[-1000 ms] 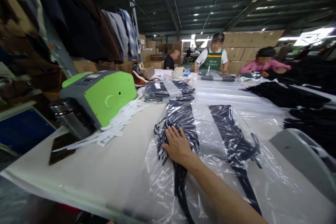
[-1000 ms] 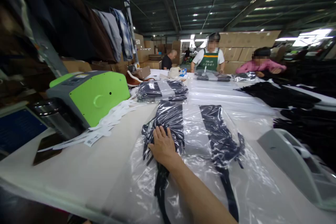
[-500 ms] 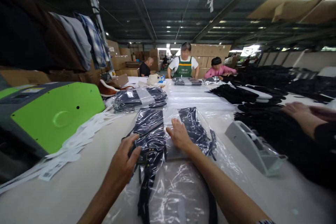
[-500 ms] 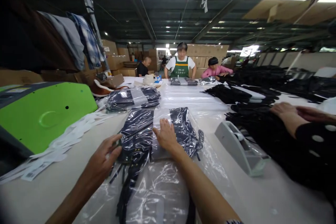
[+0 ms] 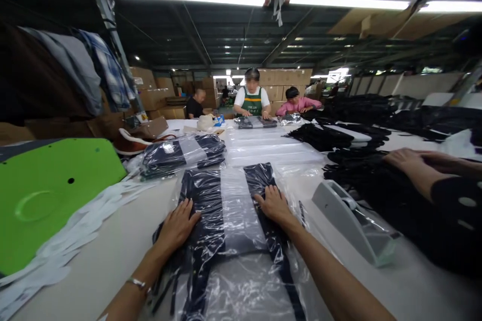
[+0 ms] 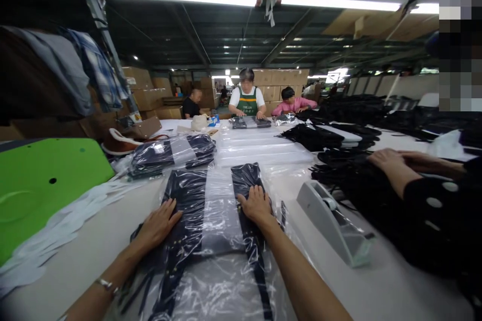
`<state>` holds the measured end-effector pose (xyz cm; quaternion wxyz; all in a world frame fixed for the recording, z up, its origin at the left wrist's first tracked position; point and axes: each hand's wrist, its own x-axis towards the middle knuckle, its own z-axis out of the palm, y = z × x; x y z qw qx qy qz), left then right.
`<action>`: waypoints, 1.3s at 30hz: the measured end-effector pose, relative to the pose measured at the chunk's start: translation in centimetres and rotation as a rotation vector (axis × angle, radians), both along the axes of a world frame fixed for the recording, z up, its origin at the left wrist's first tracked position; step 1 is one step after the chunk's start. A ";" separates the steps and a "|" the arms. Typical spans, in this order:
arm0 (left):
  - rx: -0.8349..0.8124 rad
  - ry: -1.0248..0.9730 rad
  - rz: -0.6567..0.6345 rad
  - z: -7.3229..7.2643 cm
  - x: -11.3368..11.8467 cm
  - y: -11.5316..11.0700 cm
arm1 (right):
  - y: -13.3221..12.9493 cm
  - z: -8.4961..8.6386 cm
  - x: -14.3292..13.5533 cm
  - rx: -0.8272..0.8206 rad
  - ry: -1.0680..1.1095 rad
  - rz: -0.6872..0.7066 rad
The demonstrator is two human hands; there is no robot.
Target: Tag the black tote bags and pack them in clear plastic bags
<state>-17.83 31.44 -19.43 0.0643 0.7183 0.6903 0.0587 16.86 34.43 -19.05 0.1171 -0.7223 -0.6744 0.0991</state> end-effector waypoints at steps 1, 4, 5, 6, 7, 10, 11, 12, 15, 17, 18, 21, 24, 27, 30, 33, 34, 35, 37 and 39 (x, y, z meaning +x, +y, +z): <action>-0.004 0.012 0.007 0.7 0.3 0.2 | 0.4 0.4 -0.6 0.027 0.016 -0.009; 0.083 0.064 0.005 3.0 2.2 1.9 | 2.4 1.6 -3.1 0.192 0.120 0.045; 0.132 0.077 -0.004 3.6 3.0 2.8 | 3.1 1.9 -4.0 0.240 0.172 0.081; 0.181 0.087 -0.011 4.1 3.8 3.8 | 3.9 2.0 -4.8 0.272 0.217 0.111; 0.225 0.098 -0.016 4.4 4.5 4.8 | 4.7 1.9 -5.3 0.286 0.243 0.125; 0.290 0.146 -0.011 3.5 5.1 7.4 | 6.8 0.8 -4.6 0.254 0.189 0.062; 0.275 0.148 0.003 2.8 4.8 8.1 | 7.3 0.3 -3.9 0.230 0.151 0.024; 0.243 0.137 0.023 2.0 4.3 8.6 | 7.7 -0.4 -2.9 0.206 0.112 -0.004; 0.150 0.072 0.086 -0.4 2.6 9.5 | 8.4 -1.9 -0.6 0.171 0.011 -0.019; 0.136 0.049 0.103 -1.1 1.9 9.6 | 8.7 -2.4 -0.2 0.172 -0.047 -0.024; 0.130 0.041 0.105 -1.2 1.8 9.6 | 8.8 -2.5 -0.3 0.167 -0.068 -0.035; 0.083 0.012 0.103 -0.7 2.0 9.4 | 9.0 -2.5 -1.0 0.112 -0.087 -0.093; 0.047 -0.005 0.094 -0.1 2.2 9.4 | 9.1 -2.2 -0.9 0.041 -0.093 -0.103; 0.010 -0.032 0.070 0.4 1.9 9.4 | 8.8 -1.6 0.5 -0.031 -0.106 -0.031; -0.029 -0.066 0.039 1.0 1.1 8.6 | 7.6 -0.7 2.6 -0.092 -0.129 0.069; -0.025 -0.087 0.032 1.7 0.2 6.6 | 5.2 -0.2 4.1 -0.112 -0.136 0.120; -0.007 -0.093 0.042 1.9 -0.1 5.8 | 4.2 -0.2 4.4 -0.101 -0.137 0.108; 0.020 -0.099 0.067 2.1 -0.4 5.0 | 3.3 -0.2 4.5 -0.079 -0.143 0.084; 0.077 -0.114 0.169 2.5 -1.2 3.6 | 1.6 -0.4 4.2 -0.014 -0.167 0.031; 0.104 -0.138 0.310 2.8 -2.0 2.7 | 0.5 -0.5 3.3 0.036 -0.207 0.017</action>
